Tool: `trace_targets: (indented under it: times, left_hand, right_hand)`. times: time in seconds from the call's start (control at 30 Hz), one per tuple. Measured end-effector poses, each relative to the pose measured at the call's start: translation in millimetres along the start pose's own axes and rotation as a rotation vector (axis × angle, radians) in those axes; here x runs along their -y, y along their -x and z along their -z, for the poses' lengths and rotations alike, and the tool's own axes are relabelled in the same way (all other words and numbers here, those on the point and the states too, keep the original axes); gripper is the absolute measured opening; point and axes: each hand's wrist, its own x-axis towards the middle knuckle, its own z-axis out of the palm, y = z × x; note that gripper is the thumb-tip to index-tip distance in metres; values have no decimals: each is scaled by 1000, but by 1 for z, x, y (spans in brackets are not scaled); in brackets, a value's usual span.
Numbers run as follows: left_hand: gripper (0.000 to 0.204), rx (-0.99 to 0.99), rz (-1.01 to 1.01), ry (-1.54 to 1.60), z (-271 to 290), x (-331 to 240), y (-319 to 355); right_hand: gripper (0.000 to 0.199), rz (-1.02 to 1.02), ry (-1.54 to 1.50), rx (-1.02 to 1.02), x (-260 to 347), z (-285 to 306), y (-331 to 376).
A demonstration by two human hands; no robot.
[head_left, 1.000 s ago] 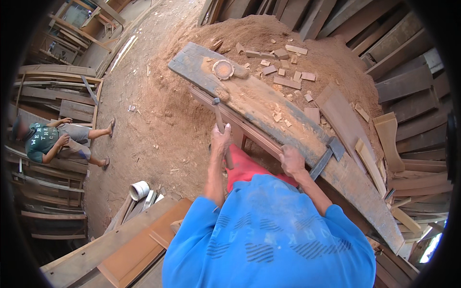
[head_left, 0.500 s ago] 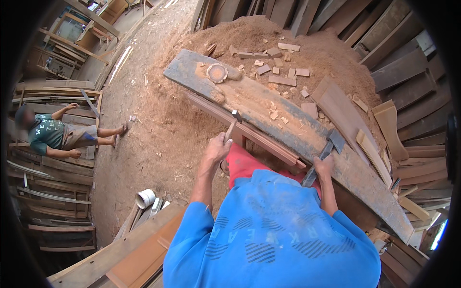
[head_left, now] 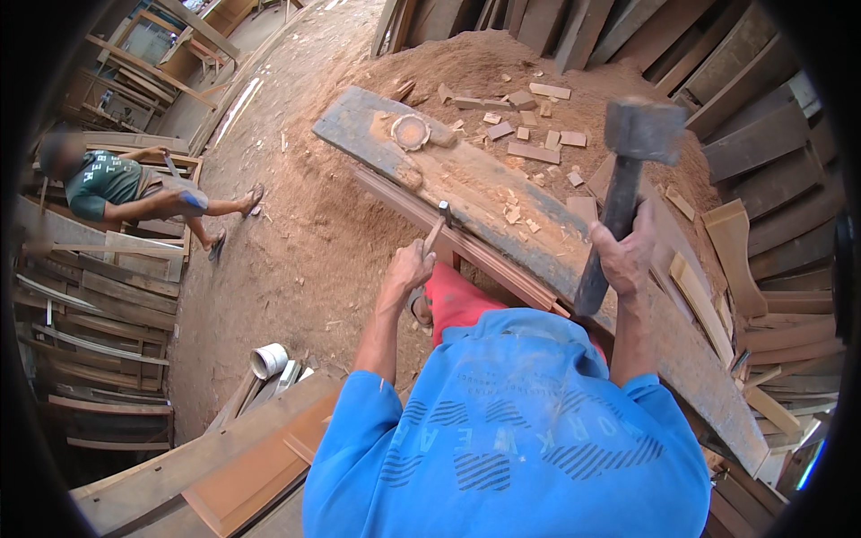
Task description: The person joins wooden pieces using a hammer and a small axe, fits the pieces together by hand, and checks the alignment with a square tool.
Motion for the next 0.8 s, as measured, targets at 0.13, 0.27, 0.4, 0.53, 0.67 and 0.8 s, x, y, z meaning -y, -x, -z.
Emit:
trace_targets:
  times: [0.13, 0.27, 0.4, 0.53, 0.67, 0.8]
  left_hand:
    - [37, 10, -16, -35, 3, 0, 0]
    - [36, 101, 25, 25, 23, -10, -3]
    - [34, 119, -23, -1, 34, -9, -4]
    - [31, 87, -142, -65, 32, 4, -13]
    - [30, 135, -65, -55, 31, 1, -14]
    - [26, 139, -64, -61, 32, 3, -15]
  right_hand:
    - [48, 163, -375, 2, 55, -22, -26]
    - [48, 362, -460, 23, 72, -22, -42]
    - [46, 476, -504, -16, 86, -32, -66]
    - [42, 577, -576, -36, 106, -45, -95]
    - [39, 694, -624, -23, 115, -53, -116]
    - [32, 765, -657, -31, 128, -64, -136]
